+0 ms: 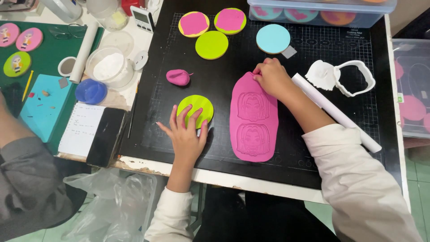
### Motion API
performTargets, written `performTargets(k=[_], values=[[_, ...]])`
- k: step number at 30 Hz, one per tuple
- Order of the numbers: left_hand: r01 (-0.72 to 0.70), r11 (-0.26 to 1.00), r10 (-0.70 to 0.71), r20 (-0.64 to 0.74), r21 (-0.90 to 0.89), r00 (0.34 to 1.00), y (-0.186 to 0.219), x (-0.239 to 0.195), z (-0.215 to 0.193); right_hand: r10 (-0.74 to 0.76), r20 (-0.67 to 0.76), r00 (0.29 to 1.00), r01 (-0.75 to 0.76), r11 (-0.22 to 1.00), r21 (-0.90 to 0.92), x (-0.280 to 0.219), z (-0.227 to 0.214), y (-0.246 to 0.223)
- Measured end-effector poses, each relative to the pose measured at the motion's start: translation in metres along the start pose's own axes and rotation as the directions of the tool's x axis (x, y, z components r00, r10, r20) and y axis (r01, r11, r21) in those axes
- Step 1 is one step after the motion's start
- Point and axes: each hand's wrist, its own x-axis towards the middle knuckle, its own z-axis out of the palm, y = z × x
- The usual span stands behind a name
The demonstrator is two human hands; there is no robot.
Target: The person uses a silver craft knife to cut out two pink fondant face shapes from a larger pink sheet. They then place one of the cut-out pink faces onto a lime green circular base and press it down to adhere.
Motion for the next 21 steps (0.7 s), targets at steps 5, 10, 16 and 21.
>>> performTargets(k=[5, 10, 16, 21], values=[[-0.025, 0.998, 0.026, 0.004, -0.054, 1.000, 0.002, 0.001, -0.008, 0.024, 0.041, 0.999, -0.027, 0.997, 0.078, -0.018, -0.022, -0.024], [0.003, 0.981, 0.013, 0.084, -0.194, 0.996, 0.020, 0.002, -0.021, 0.001, 0.061, 0.998, -0.009, 0.992, 0.128, -0.050, -0.065, -0.056], [0.043, 0.933, 0.057, 0.266, -0.357, 0.962, 0.045, 0.005, -0.024, -0.097, 0.073, 0.993, 0.078, 0.971, 0.228, -0.098, -0.133, -0.102], [0.250, 0.910, -0.057, 0.500, -0.329, 0.864, 0.075, 0.023, -0.046, -0.175, 0.163, 0.971, 0.129, 0.957, 0.261, -0.138, -0.182, -0.136]])
